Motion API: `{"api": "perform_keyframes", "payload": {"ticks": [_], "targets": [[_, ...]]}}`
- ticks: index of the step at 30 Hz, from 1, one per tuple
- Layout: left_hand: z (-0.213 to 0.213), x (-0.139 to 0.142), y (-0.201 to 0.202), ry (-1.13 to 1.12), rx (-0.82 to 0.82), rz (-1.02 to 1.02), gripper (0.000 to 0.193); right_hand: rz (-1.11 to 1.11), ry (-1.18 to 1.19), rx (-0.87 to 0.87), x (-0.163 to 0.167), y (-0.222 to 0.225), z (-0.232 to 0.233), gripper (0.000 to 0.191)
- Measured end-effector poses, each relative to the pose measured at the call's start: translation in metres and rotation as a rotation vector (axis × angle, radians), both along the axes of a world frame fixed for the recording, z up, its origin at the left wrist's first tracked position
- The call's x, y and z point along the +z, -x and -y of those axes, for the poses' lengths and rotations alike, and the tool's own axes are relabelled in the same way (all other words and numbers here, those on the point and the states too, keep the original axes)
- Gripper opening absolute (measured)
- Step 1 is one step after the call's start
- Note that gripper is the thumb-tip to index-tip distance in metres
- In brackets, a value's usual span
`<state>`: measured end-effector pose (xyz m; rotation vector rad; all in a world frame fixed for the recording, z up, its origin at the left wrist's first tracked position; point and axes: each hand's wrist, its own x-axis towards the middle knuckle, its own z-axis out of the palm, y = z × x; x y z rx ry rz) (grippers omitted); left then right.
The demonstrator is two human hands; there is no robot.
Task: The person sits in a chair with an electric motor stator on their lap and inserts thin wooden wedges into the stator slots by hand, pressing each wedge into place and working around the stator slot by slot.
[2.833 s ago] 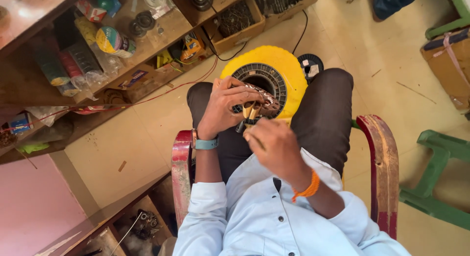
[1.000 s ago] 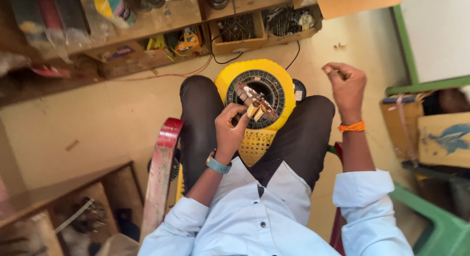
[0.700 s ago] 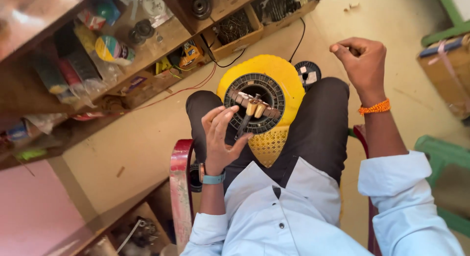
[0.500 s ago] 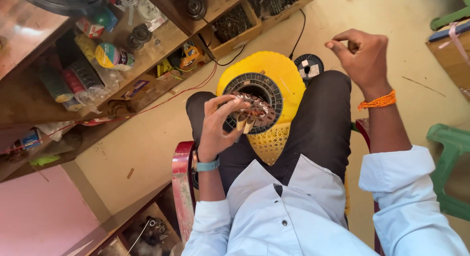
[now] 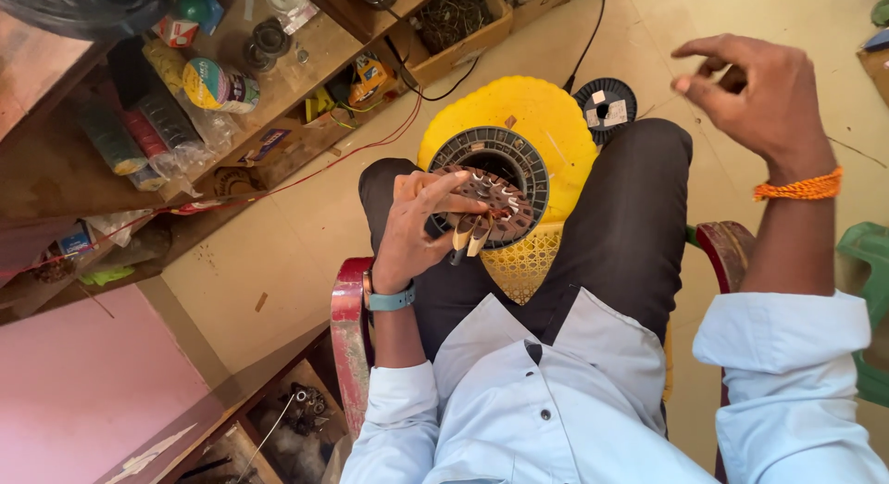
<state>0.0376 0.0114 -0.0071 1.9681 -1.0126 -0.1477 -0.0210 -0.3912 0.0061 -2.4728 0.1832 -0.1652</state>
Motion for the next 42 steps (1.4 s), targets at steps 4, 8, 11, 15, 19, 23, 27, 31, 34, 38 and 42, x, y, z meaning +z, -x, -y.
{"api": "perform_keyframes", "payload": {"ticks": [4,8,11,15,19,23,27,31,34,38,42], "targets": [[0.001,-0.002,0.0,0.03,-0.006,-0.01,0.08,0.044,-0.081,0.219,0.013,0.001,-0.02,0.059],[-0.001,-0.005,0.0,0.029,-0.009,-0.023,0.081,0.043,-0.26,0.372,0.011,-0.006,-0.069,0.057],[-0.002,-0.008,0.0,0.032,-0.015,-0.037,0.083,-0.002,-0.408,0.53,-0.003,-0.02,-0.106,0.052],[-0.003,-0.01,0.0,0.067,-0.035,-0.046,0.086,-0.095,-0.338,0.611,-0.014,-0.025,-0.126,0.038],[-0.001,-0.01,0.0,0.077,-0.03,-0.045,0.087,-0.12,-0.384,0.577,-0.01,-0.017,-0.12,0.021],[0.0,-0.01,-0.001,0.038,-0.026,-0.039,0.086,-0.256,-0.522,0.364,0.003,-0.006,-0.123,0.017],[0.003,-0.012,0.0,0.087,-0.004,-0.042,0.088,-0.273,-0.611,0.276,0.019,0.008,-0.142,0.016],[0.005,-0.012,0.002,0.138,-0.002,-0.073,0.086,-0.29,-0.564,0.165,0.031,0.034,-0.165,0.016],[0.007,-0.008,0.003,0.121,0.018,-0.106,0.082,-0.278,-0.576,0.057,0.032,0.05,-0.182,0.015],[0.006,0.003,-0.003,-0.037,-0.031,-0.054,0.067,-0.182,-0.63,-0.027,0.034,0.066,-0.203,0.013],[0.006,0.013,-0.012,-0.151,-0.114,0.03,0.058,-0.105,-0.533,-0.056,0.036,0.07,-0.217,0.013]]}}
